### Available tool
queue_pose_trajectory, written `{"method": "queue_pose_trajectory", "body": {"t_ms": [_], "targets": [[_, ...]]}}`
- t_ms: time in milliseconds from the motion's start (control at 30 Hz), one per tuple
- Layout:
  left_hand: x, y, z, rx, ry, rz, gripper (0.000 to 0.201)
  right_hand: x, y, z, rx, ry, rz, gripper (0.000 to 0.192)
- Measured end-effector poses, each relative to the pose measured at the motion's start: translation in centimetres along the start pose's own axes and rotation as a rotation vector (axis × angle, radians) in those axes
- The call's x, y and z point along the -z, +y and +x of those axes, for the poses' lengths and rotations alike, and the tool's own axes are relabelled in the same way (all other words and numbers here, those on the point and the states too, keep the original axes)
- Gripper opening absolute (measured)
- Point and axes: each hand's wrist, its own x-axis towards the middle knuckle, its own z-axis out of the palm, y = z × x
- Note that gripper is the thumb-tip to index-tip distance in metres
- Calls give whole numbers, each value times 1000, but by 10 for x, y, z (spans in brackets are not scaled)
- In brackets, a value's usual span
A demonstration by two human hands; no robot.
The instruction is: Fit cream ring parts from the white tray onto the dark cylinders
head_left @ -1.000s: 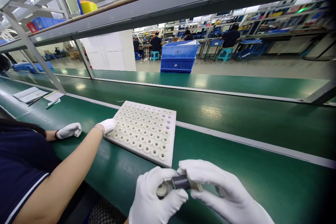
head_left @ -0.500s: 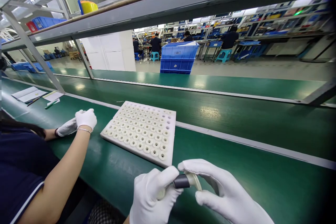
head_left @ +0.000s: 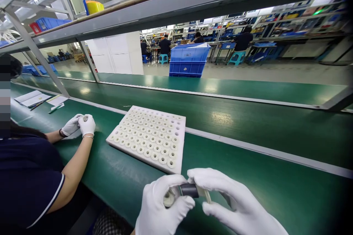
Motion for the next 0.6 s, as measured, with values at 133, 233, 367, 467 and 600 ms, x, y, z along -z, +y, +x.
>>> {"method": "queue_pose_trajectory", "body": {"t_ms": [133,233,367,467,600], "targets": [[-4,-10,-2,-12,8,54,25,-2,6,-2,-188,-8,-45,37],[-9,-18,1,250,2,-26,29,4,20,8,-337,-82,-106,37],[-15,-29,4,554,-102,-296,42,27,63,56,-394,-78,-321,41],[-16,-40,0,545,-137,-506,50,46,106,109,-372,-16,-508,38],[-12,-56,-7,585,-231,-677,53,57,155,166,-391,-15,-551,38]]}}
